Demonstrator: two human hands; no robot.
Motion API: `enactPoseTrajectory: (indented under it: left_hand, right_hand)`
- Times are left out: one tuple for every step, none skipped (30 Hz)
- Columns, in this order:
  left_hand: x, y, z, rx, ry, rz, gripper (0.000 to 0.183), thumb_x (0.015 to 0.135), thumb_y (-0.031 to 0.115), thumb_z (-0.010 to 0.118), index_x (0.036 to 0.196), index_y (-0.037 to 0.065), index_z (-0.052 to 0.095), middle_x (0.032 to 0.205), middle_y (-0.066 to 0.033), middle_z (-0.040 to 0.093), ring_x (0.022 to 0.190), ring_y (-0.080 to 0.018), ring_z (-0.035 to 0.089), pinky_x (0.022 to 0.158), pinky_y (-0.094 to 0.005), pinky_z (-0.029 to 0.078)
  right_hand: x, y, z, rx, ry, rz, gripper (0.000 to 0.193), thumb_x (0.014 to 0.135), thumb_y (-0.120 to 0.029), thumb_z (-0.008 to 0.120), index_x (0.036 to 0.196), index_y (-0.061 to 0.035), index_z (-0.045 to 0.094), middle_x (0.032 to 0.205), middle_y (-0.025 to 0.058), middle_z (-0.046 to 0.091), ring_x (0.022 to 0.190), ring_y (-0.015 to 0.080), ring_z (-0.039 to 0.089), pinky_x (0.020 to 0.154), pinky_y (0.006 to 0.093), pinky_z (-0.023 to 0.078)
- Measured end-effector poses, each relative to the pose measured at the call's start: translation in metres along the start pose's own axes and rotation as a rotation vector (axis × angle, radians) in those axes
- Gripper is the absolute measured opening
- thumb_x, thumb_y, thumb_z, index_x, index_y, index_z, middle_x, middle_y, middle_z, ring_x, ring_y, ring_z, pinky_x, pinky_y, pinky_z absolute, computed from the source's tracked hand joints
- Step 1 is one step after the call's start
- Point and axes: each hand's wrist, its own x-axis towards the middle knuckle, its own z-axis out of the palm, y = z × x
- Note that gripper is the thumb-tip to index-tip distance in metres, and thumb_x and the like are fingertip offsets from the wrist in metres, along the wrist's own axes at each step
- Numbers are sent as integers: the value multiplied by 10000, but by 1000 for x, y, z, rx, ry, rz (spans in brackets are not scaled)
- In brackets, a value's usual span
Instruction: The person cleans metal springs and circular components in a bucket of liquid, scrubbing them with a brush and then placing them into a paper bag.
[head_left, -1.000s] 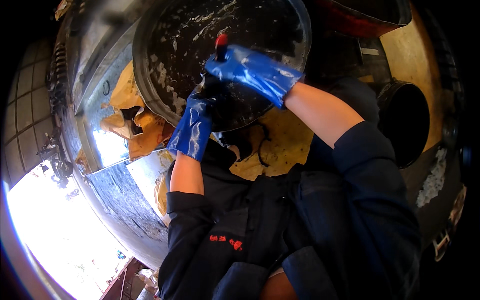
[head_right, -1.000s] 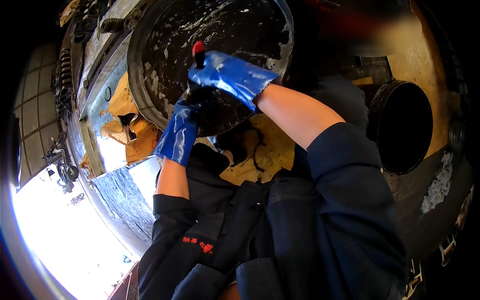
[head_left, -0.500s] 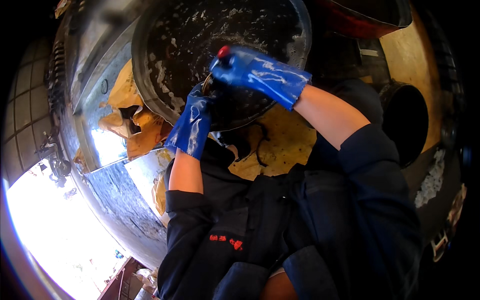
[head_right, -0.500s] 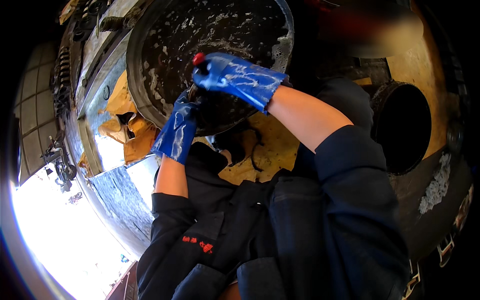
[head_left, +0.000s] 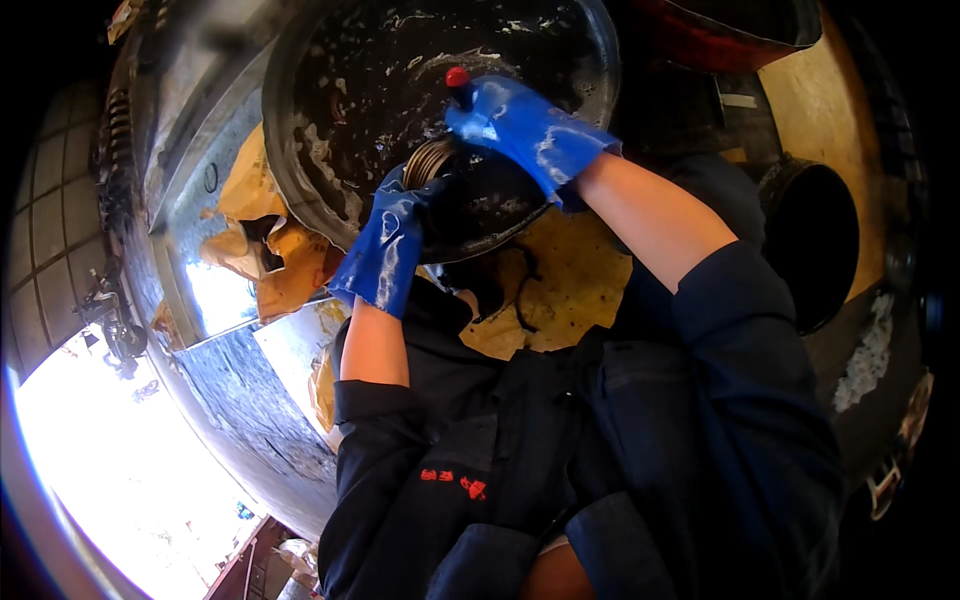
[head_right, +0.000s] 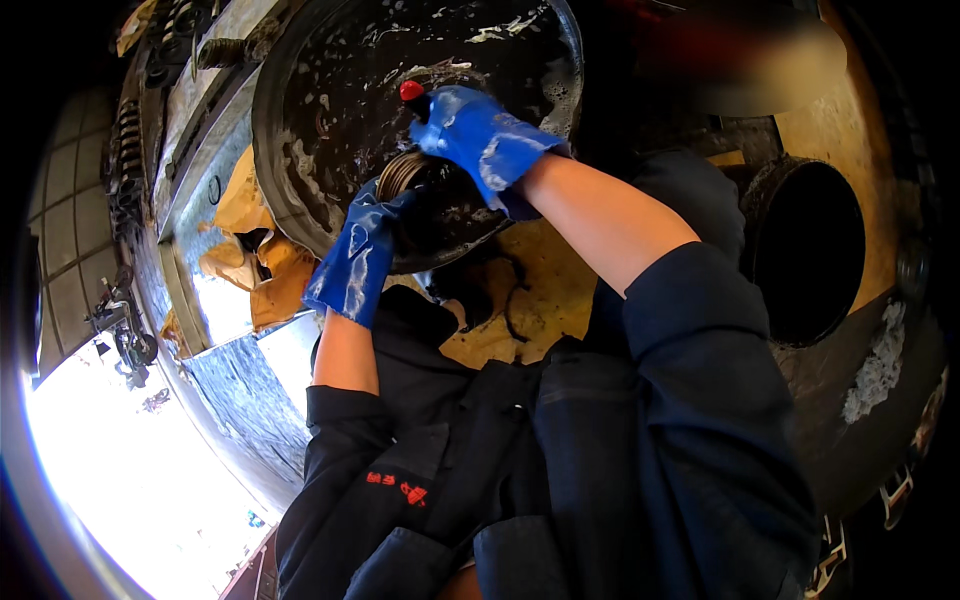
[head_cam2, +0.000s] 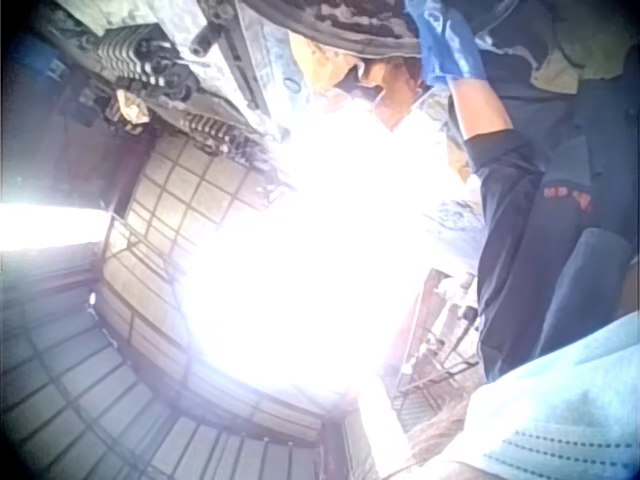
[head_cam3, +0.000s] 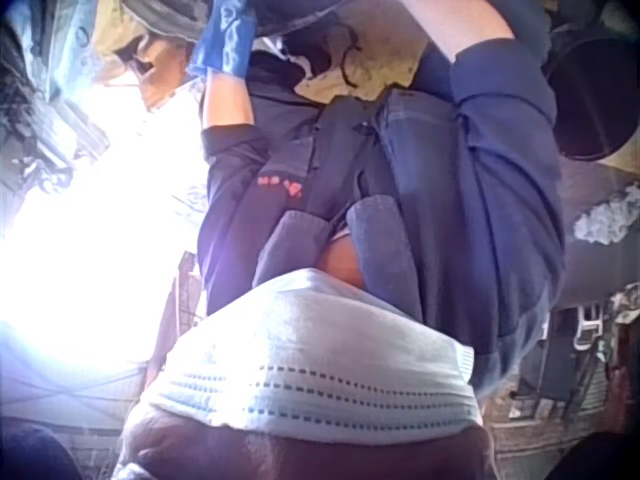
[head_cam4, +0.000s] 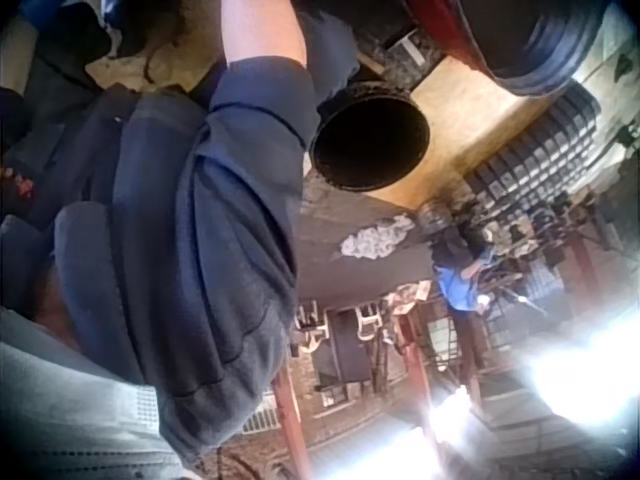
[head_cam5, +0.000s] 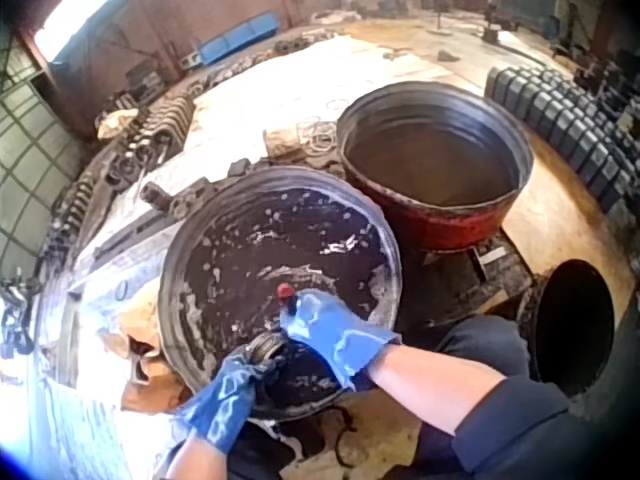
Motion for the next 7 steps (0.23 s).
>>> enactPoseTrajectory:
  left_hand:
    - [3,0,-1,-16,11,-57,302,968,49,726,1263,11,675,1024,-77,762,847,-149,697,753,-290,561]
    - [5,0,-2,-31,20,-114,281,967,54,728,1241,14,682,1013,-80,763,843,-152,701,751,-291,563]
    - [6,1,-6,-121,-70,-92,236,972,66,720,1203,30,694,994,-84,764,838,-170,716,739,-300,569]
    - [5,1,-3,-165,-70,-135,237,975,71,718,1207,31,693,998,-84,764,843,-175,720,739,-305,572]
    - [0,12,7,-210,-69,-179,239,978,77,715,1211,32,693,1002,-85,765,848,-180,724,738,-310,574]
    - [-4,23,20,-254,-67,-223,241,981,83,712,1216,34,692,1005,-86,766,853,-185,728,738,-315,576]
    - [-6,25,21,-257,-68,-220,241,981,83,712,1216,34,692,1005,-86,766,853,-185,728,738,-315,576]
  right_hand:
    - [0,1,0,25,46,50,415,934,-429,650,1162,-97,751,1088,177,768,1032,354,727,920,448,552]
    - [-1,3,-1,51,92,101,413,928,-422,665,1170,-98,751,1079,176,771,1026,345,732,919,441,553]
    - [-1,6,-4,142,85,108,405,924,-415,674,1164,-100,756,1067,169,775,1016,334,737,918,434,555]
    - [-3,10,-8,230,74,119,396,919,-408,684,1158,-101,760,1054,161,778,1006,323,743,916,428,558]
    - [-5,13,-11,318,61,130,388,914,-400,693,1151,-102,764,1042,154,782,996,312,748,914,421,560]
    - [-5,15,-15,335,90,115,358,927,-381,693,1124,-91,762,997,129,774,944,266,735,898,389,553]
    - [-7,13,-22,352,124,96,330,940,-361,693,1097,-79,760,952,103,766,892,219,722,881,358,545]
